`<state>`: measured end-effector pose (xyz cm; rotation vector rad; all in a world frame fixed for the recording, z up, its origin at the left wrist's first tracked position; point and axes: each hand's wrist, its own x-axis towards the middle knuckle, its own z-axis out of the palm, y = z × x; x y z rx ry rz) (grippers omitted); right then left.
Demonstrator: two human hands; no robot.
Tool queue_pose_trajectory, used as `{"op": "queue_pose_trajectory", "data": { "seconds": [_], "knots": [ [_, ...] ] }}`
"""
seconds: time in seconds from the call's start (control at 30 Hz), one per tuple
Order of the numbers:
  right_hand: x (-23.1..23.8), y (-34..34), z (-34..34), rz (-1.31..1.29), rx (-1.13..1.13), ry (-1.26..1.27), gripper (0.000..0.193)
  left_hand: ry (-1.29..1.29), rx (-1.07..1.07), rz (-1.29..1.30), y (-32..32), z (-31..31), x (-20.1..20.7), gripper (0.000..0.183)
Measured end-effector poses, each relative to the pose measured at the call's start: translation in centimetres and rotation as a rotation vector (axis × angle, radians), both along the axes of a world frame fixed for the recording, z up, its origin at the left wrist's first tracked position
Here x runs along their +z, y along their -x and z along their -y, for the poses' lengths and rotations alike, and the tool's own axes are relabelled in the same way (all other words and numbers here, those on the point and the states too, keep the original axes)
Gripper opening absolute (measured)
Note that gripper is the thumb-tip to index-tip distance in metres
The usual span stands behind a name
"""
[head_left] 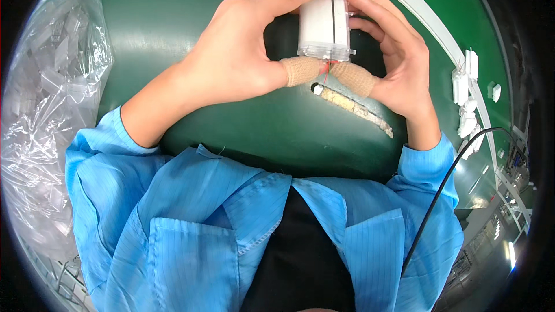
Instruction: The person assembles small white plastic housings by inserting internal components into them and checking the fit by hand, while wearing finger cots.
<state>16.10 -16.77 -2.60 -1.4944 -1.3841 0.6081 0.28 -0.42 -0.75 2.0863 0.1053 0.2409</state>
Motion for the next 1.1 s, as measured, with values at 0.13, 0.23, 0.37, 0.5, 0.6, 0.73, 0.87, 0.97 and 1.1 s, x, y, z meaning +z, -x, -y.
{"op": "queue_pose_trajectory", "data": {
  "seconds": [0.13, 0.23, 0.37, 0.5, 0.6, 0.73, 0.87, 0.97, 1.1],
  "knots": [
    [0.0, 0.2, -0.2, 0.067, -0.003, 0.022, 0.071, -0.141, -0.061, 0.027, 0.1, -0.3, 0.0, 0.069],
    [-0.2, 0.0, -0.2, 0.102, 0.009, 0.026, 0.069, -0.194, -0.088, 0.038, 0.0, -0.3, -0.1, 0.069],
    [-1.3, -0.6, 0.0, 0.131, 0.034, -0.05, 0.071, -0.218, -0.092, 0.066, -0.3, -0.1, 0.0, 0.069],
    [-1.3, -1.1, -0.1, 0.238, 0.037, -0.151, 0.075, -0.273, -0.077, 0.124, -0.6, 0.2, -0.1, 0.069],
    [0.6, -0.3, -0.4, 0.328, 0.02, -0.257, 0.075, -0.444, 0.013, 0.369, -0.4, -0.1, -0.3, 0.076],
    [-0.4, -0.6, -0.8, 0.307, 0.043, -0.158, 0.068, -0.362, 0.038, 0.326, -0.3, 0.1, -1.6, 0.068],
    [-1.0, -1.7, -0.5, 0.223, -0.023, -0.047, 0.066, -0.225, 0.057, 0.216, -1.7, 1.0, -2.3, 0.082],
    [-0.8, -2.9, -1.3, 0.285, -0.236, -0.118, 0.061, -0.161, 0.145, 0.182, -2.2, 0.8, -2.1, 0.107],
    [-0.2, -8.6, -0.7, 0.7, -0.612, 0.025, 0.069, -0.106, 0.236, 0.238, -2.0, 0.4, -2.5, 0.099]
  ]
}}
